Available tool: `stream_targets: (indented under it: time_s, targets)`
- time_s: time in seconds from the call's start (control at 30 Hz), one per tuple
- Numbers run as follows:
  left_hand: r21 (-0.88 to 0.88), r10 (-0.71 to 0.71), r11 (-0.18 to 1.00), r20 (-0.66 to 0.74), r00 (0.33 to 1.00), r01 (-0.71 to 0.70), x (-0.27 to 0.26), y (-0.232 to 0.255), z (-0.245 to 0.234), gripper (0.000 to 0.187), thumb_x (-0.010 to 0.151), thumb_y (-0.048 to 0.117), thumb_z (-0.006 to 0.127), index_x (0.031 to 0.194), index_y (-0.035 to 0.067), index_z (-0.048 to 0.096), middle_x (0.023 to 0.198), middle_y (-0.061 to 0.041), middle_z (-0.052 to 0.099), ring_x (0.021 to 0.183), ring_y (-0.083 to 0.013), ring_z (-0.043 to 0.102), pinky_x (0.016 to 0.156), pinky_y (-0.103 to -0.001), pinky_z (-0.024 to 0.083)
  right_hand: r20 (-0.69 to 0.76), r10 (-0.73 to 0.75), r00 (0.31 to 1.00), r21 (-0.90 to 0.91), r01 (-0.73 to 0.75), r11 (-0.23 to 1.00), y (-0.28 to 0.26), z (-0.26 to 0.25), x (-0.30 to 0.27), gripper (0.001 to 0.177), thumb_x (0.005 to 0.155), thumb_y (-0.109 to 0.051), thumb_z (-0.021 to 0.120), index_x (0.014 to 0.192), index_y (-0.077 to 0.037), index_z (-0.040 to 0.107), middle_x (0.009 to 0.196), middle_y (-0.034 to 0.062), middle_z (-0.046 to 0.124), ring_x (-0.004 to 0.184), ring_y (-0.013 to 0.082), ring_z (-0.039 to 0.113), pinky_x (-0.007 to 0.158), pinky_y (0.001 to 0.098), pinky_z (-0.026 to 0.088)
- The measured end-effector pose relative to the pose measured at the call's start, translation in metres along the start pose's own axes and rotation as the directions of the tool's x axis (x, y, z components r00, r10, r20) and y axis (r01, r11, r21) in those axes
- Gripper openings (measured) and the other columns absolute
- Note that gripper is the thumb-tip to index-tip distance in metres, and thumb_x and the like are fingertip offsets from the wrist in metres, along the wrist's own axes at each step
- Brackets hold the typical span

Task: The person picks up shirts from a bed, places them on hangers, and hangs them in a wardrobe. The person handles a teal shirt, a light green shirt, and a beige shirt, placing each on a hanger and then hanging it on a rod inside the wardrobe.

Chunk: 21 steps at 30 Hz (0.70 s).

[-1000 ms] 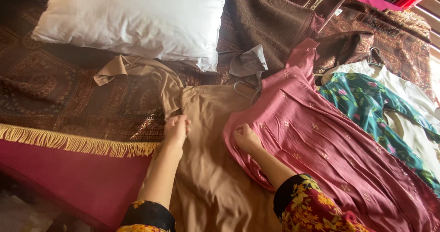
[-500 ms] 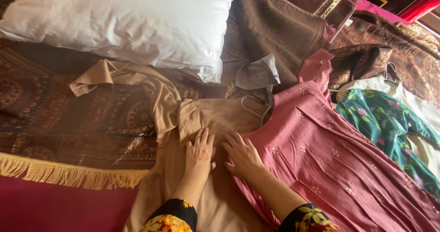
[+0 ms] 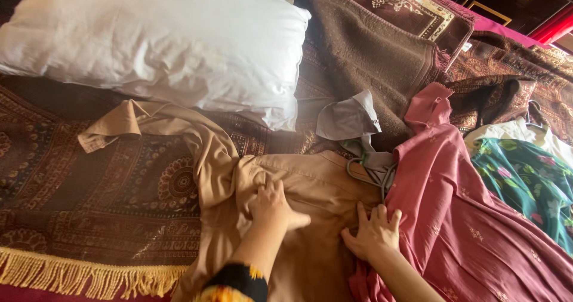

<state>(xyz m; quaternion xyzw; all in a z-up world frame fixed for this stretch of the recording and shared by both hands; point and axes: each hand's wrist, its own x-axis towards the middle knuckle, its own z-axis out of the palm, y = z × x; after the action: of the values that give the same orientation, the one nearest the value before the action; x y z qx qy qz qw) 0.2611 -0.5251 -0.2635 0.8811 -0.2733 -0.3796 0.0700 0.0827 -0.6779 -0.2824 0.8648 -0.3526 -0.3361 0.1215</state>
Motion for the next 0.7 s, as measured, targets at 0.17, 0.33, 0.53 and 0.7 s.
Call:
stream_targets:
  time_s: [0.17,0.33,0.53,0.7]
  targets:
    - [0.032,0.133,0.991,-0.006,0.991,-0.133,0.043,0.021,-0.005,0.097,0.082,0.042,0.073,0.162,0.015,0.027,0.146,-0.015,0.058,0.129,-0.0302,0.06,0.11,-0.048,0.045,0.164,0.031,0.986,-0.049,-0.024,0.999,-0.018,-0.024,0.003,0.104,0.087,-0.071,0.054,0.162,-0.008,0.019,0.15,0.0125,0.046,0.15,0.029,0.027,0.12,0.0623,0.011]
    - [-0.082,0.226,0.967,-0.164,0.96,-0.241,0.068,0.054,0.008,0.067,0.089,0.031,0.07,0.147,0.013,0.044,0.154,-0.011,0.046,0.137,-0.0272,0.051,0.111,-0.046,0.044,0.154,0.006,0.988,-0.124,0.014,0.992,-0.038,-0.043,0.011,0.092,0.081,-0.055,0.061,0.15,0.0,0.035,0.143,0.0171,0.05,0.136,0.039,0.043,0.12,0.0647,0.003]
    - [-0.005,0.243,0.964,-0.377,0.894,-0.265,0.088,0.059,0.038,0.111,0.068,0.034,0.094,0.156,0.015,0.028,0.163,-0.009,0.026,0.148,-0.0293,0.025,0.12,-0.055,0.021,0.134,-0.008,0.991,-0.003,0.008,1.0,-0.025,-0.036,0.023,0.088,0.068,-0.045,0.069,0.139,0.001,0.041,0.123,0.0212,0.062,0.13,0.0385,0.049,0.123,0.0635,-0.004]
    - [0.054,0.192,0.981,-0.368,0.91,-0.185,0.1,0.063,0.047,0.122,0.057,0.036,0.101,0.154,0.016,0.03,0.162,-0.008,0.028,0.149,-0.0315,0.028,0.118,-0.06,0.024,0.141,-0.041,0.989,0.065,0.032,0.997,-0.027,-0.035,0.033,0.096,0.066,-0.046,0.073,0.139,0.004,0.035,0.123,0.0215,0.06,0.129,0.0402,0.047,0.117,0.0688,-0.008]
